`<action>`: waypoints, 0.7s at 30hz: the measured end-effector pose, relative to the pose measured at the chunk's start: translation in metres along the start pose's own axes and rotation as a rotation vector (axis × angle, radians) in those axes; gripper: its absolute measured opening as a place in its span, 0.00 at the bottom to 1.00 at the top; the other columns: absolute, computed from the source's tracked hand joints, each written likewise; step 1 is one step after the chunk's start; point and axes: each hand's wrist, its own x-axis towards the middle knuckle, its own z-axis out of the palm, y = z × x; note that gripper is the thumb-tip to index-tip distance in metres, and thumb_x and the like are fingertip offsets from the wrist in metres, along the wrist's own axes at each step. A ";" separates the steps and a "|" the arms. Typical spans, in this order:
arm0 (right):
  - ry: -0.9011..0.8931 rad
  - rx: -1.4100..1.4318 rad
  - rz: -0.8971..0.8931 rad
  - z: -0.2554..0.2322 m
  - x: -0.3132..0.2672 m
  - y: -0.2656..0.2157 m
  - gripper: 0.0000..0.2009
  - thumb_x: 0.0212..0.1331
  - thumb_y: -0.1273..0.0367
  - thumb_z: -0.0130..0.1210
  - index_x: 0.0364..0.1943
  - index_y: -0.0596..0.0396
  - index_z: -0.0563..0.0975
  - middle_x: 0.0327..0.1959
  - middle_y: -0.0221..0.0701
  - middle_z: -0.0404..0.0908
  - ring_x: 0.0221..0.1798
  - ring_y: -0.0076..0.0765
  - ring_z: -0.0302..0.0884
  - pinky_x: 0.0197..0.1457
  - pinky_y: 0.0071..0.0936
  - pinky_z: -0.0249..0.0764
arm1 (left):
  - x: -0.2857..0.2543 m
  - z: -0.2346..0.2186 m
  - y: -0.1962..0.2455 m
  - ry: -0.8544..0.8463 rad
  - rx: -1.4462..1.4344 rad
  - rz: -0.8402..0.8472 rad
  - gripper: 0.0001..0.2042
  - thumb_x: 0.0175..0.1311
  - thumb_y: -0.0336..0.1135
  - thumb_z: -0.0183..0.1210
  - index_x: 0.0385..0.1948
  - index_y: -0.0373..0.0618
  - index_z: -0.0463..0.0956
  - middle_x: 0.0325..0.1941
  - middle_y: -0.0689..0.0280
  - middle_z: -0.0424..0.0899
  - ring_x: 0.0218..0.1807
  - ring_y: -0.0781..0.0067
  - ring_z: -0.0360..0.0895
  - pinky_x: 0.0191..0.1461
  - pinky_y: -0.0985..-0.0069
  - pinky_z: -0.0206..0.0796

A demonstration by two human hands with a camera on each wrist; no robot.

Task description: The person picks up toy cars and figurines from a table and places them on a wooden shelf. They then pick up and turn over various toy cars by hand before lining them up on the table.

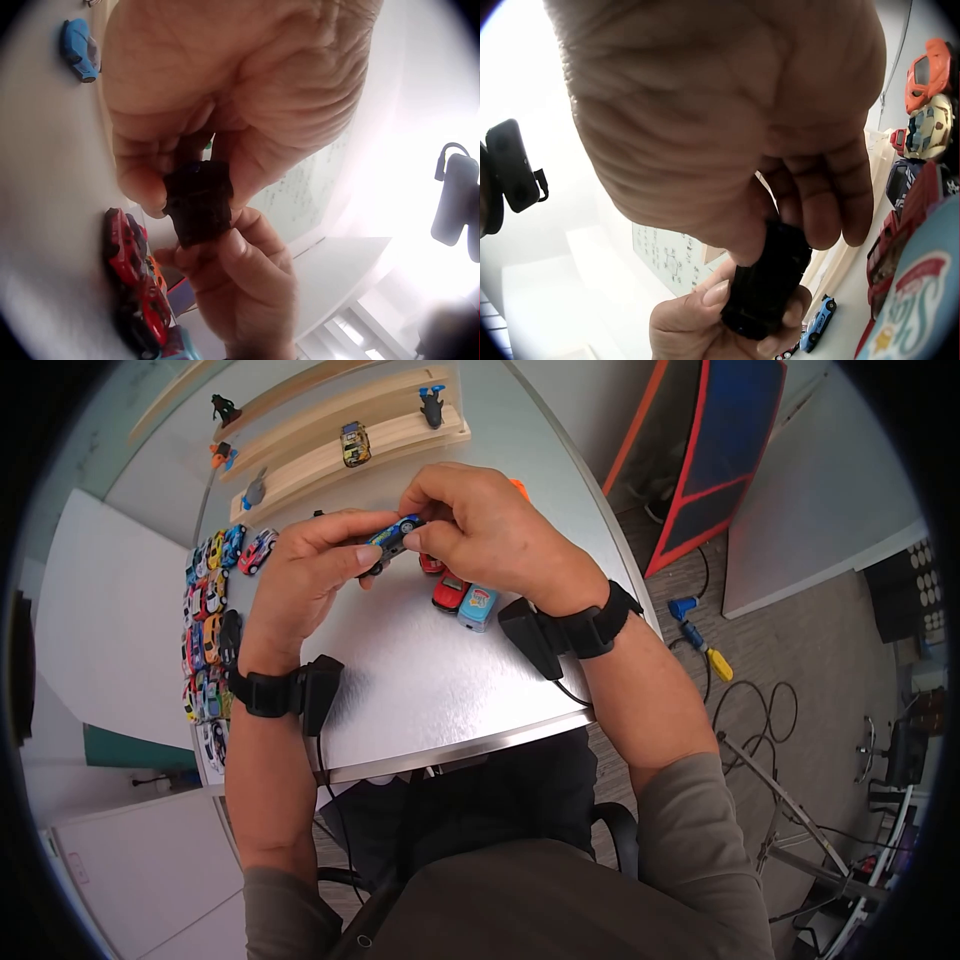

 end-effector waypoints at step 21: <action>0.044 -0.239 -0.031 0.003 0.001 0.000 0.18 0.47 0.72 0.75 0.31 0.55 0.72 0.23 0.23 0.76 0.27 0.17 0.75 0.29 0.18 0.69 | -0.004 0.015 0.005 -0.012 0.054 0.002 0.16 0.63 0.24 0.59 0.53 0.34 0.82 0.48 0.65 0.84 0.44 0.77 0.79 0.44 0.78 0.71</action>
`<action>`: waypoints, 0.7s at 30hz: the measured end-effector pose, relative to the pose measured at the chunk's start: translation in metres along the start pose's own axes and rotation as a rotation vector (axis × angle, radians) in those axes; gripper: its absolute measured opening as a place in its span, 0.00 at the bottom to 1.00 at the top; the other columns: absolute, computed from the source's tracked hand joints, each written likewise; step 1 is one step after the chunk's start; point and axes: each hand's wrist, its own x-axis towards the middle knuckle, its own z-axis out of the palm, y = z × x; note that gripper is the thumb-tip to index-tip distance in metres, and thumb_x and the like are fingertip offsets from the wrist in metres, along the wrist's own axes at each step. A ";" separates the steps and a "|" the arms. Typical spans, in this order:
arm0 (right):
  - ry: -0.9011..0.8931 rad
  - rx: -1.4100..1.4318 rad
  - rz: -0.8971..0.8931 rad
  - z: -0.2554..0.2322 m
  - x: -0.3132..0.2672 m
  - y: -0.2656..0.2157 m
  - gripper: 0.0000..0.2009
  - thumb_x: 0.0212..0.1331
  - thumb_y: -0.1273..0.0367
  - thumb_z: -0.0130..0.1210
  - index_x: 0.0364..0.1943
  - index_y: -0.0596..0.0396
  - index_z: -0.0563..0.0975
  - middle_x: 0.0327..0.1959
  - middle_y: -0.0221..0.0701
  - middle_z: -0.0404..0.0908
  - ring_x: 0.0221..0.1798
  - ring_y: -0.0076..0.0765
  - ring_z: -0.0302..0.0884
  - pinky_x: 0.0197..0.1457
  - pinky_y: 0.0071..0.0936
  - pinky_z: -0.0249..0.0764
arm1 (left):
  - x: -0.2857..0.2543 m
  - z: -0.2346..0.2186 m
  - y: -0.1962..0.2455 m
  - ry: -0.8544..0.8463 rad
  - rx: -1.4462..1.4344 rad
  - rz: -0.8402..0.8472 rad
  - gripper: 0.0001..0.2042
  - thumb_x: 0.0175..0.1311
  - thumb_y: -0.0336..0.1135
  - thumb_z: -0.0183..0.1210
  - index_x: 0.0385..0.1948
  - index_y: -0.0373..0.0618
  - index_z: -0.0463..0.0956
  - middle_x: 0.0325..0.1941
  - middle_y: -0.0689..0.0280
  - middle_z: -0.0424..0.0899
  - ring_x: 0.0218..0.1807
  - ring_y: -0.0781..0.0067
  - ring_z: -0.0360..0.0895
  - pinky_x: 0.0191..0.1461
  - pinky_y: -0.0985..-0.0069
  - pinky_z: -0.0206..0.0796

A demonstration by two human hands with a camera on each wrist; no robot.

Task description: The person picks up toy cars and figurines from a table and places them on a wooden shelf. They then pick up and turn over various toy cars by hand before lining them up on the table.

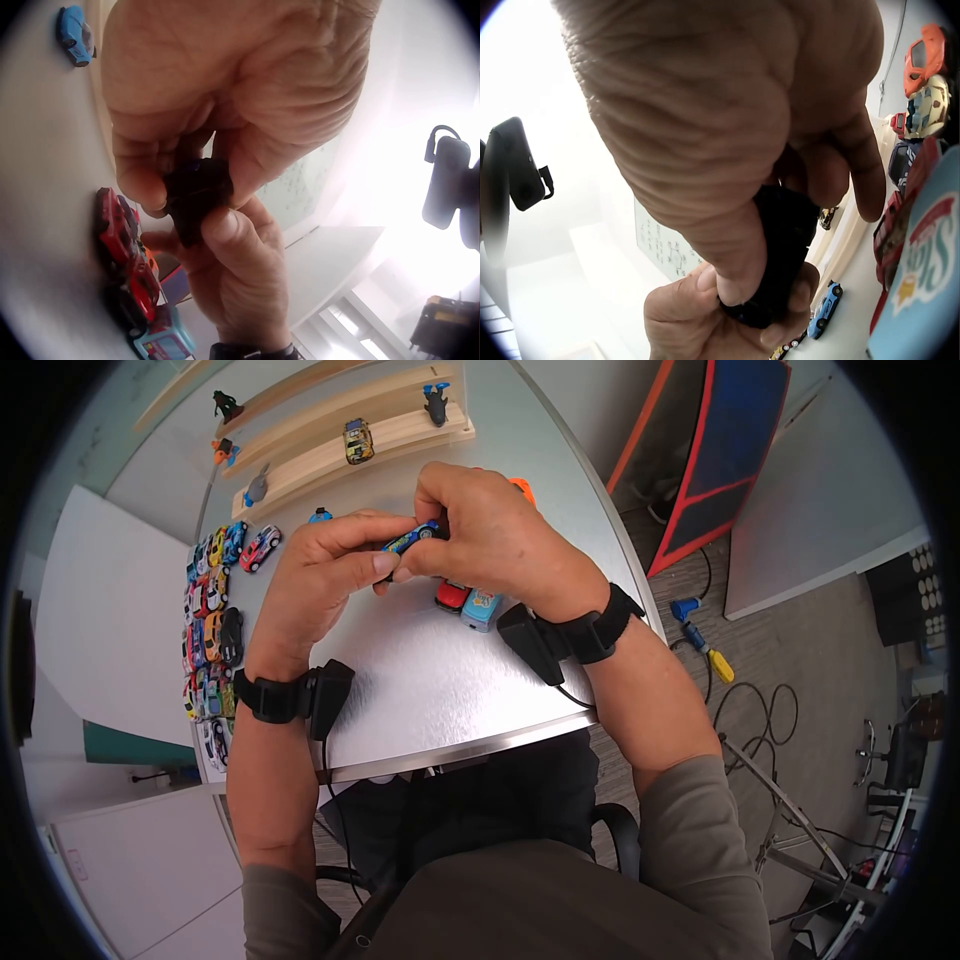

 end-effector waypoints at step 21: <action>0.023 -0.088 -0.095 -0.001 0.000 0.004 0.19 0.44 0.71 0.76 0.35 0.56 0.74 0.26 0.24 0.75 0.29 0.20 0.73 0.32 0.23 0.70 | 0.002 -0.007 -0.005 -0.007 -0.048 0.018 0.16 0.66 0.27 0.60 0.54 0.33 0.81 0.46 0.63 0.86 0.42 0.78 0.79 0.45 0.79 0.70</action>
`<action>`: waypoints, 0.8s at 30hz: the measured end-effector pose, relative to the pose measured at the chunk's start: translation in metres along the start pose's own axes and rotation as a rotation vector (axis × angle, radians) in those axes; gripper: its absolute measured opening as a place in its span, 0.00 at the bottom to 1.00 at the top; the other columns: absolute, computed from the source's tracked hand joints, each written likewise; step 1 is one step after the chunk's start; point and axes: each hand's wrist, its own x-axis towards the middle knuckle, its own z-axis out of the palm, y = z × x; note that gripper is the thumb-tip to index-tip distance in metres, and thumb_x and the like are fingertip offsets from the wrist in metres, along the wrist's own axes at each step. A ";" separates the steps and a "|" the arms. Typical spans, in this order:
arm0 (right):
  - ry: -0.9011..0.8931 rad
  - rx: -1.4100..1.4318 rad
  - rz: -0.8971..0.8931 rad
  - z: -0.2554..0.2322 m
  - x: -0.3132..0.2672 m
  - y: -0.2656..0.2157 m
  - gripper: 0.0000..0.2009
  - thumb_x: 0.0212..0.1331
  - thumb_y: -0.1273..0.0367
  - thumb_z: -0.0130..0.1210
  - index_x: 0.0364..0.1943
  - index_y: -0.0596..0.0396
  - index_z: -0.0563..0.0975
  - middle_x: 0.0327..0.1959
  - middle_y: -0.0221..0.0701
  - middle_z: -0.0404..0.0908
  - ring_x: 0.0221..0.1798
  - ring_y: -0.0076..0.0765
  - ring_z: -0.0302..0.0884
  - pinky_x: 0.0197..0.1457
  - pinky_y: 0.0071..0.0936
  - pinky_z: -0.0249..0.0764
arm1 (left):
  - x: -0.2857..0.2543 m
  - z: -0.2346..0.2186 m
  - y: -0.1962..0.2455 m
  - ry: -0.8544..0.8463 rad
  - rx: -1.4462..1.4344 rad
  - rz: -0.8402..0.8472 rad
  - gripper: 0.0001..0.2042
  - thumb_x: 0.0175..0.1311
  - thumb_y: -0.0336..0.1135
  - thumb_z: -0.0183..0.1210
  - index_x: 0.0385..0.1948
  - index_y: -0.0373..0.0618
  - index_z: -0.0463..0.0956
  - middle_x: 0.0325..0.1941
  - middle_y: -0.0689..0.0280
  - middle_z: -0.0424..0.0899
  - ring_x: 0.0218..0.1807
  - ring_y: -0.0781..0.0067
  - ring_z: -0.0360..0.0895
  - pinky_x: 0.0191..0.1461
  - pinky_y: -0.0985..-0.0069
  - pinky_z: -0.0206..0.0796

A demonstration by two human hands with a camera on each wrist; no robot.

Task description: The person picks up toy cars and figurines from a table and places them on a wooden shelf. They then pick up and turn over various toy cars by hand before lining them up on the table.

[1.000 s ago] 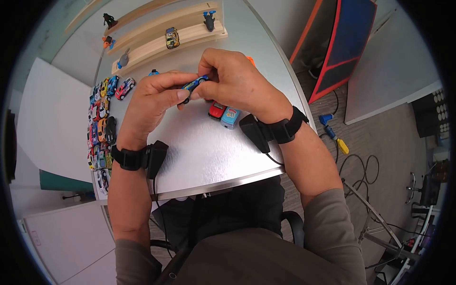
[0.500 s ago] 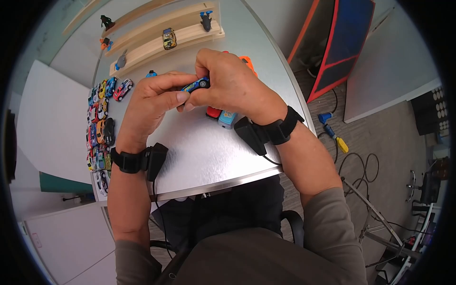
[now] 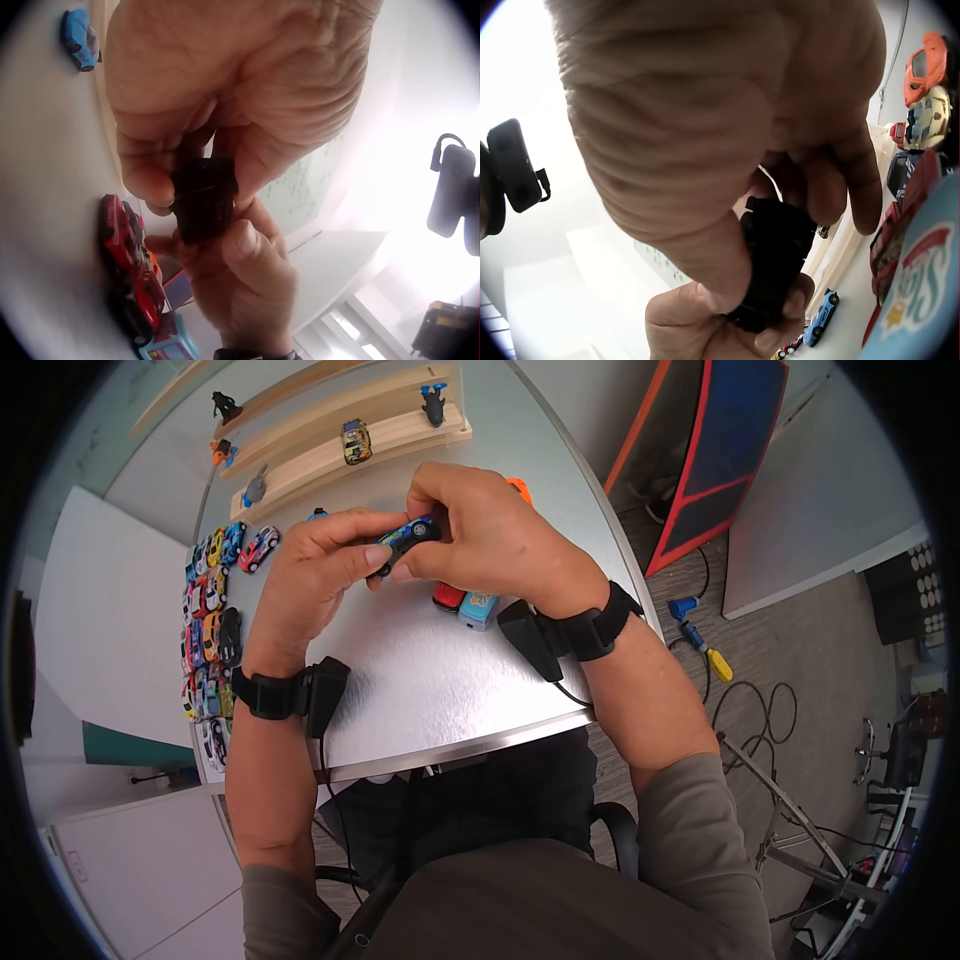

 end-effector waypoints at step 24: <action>-0.066 0.273 0.125 -0.006 -0.001 -0.005 0.09 0.55 0.76 0.66 0.35 0.60 0.76 0.28 0.28 0.83 0.31 0.19 0.81 0.34 0.19 0.75 | 0.000 0.000 0.000 0.004 0.015 0.041 0.14 0.65 0.23 0.60 0.52 0.34 0.83 0.49 0.62 0.85 0.45 0.76 0.79 0.44 0.79 0.72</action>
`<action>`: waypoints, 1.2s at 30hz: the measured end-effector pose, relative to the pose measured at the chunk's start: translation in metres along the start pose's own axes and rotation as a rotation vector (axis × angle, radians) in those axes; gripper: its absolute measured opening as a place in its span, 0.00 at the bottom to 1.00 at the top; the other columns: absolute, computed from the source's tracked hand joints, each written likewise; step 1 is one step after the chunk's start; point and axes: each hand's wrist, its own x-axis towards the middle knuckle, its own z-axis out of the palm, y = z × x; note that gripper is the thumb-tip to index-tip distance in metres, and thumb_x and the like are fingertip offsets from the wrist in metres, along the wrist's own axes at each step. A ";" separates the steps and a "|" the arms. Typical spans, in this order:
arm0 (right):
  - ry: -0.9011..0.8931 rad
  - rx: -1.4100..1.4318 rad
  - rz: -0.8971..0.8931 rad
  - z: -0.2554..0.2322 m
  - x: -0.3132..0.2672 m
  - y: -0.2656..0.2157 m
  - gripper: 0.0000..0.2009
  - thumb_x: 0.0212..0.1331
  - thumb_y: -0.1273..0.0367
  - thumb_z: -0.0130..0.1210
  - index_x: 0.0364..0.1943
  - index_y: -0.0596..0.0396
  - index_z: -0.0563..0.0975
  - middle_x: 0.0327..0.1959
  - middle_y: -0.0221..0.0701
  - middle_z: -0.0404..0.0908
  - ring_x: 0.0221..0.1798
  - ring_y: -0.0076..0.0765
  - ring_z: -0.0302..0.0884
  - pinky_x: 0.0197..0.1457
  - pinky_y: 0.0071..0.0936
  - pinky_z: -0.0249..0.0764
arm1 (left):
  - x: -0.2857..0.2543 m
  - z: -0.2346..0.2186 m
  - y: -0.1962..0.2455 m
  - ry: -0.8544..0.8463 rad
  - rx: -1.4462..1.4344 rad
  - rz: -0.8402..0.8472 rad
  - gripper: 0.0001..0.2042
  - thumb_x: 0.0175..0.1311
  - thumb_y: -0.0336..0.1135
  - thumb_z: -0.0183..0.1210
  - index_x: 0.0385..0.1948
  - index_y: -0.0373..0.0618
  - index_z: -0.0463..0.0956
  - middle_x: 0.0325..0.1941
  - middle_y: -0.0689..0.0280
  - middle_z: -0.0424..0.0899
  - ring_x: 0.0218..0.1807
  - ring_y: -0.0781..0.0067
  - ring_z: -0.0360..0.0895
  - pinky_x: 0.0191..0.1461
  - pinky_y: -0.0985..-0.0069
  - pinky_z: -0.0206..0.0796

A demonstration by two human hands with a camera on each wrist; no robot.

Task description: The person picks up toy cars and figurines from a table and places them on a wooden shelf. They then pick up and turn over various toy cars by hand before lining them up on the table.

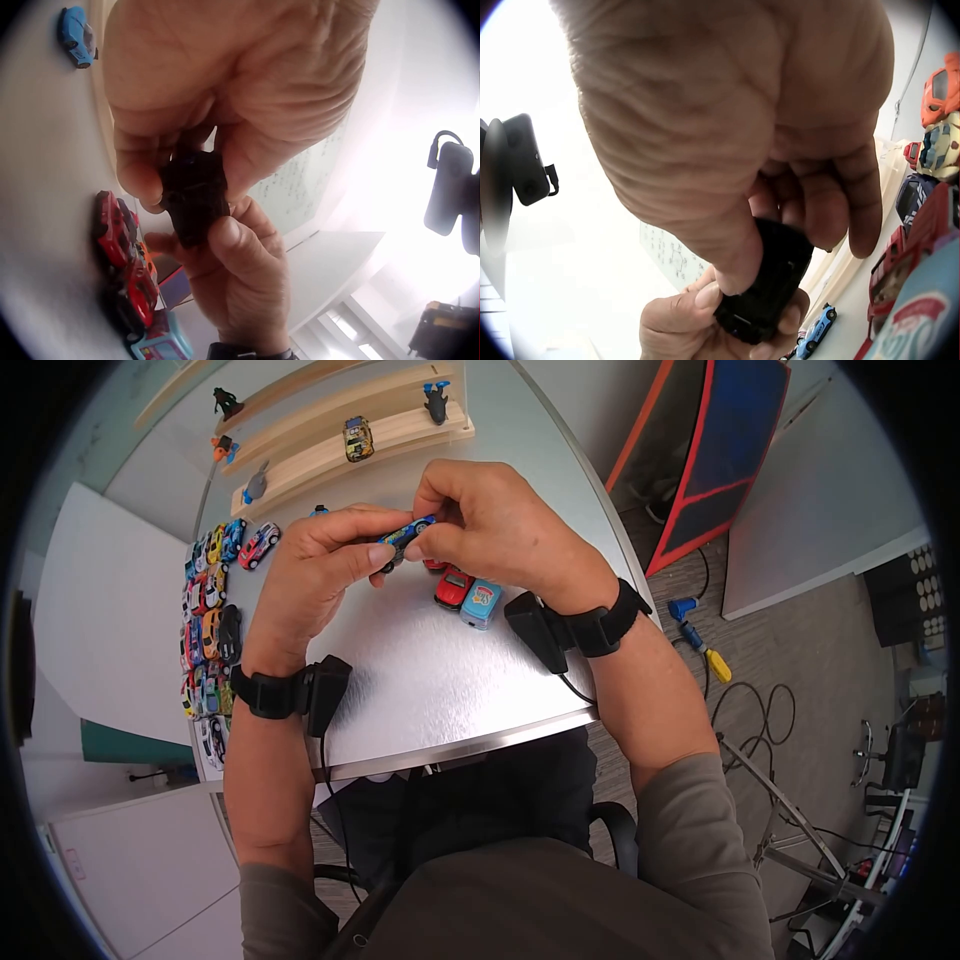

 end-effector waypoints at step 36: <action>0.016 0.044 -0.025 0.001 0.000 0.001 0.04 0.59 0.79 0.58 0.37 0.63 0.77 0.26 0.33 0.81 0.29 0.24 0.82 0.31 0.23 0.76 | 0.002 -0.004 -0.004 0.084 -0.024 0.013 0.13 0.61 0.28 0.64 0.47 0.37 0.86 0.35 0.68 0.86 0.33 0.82 0.75 0.40 0.82 0.70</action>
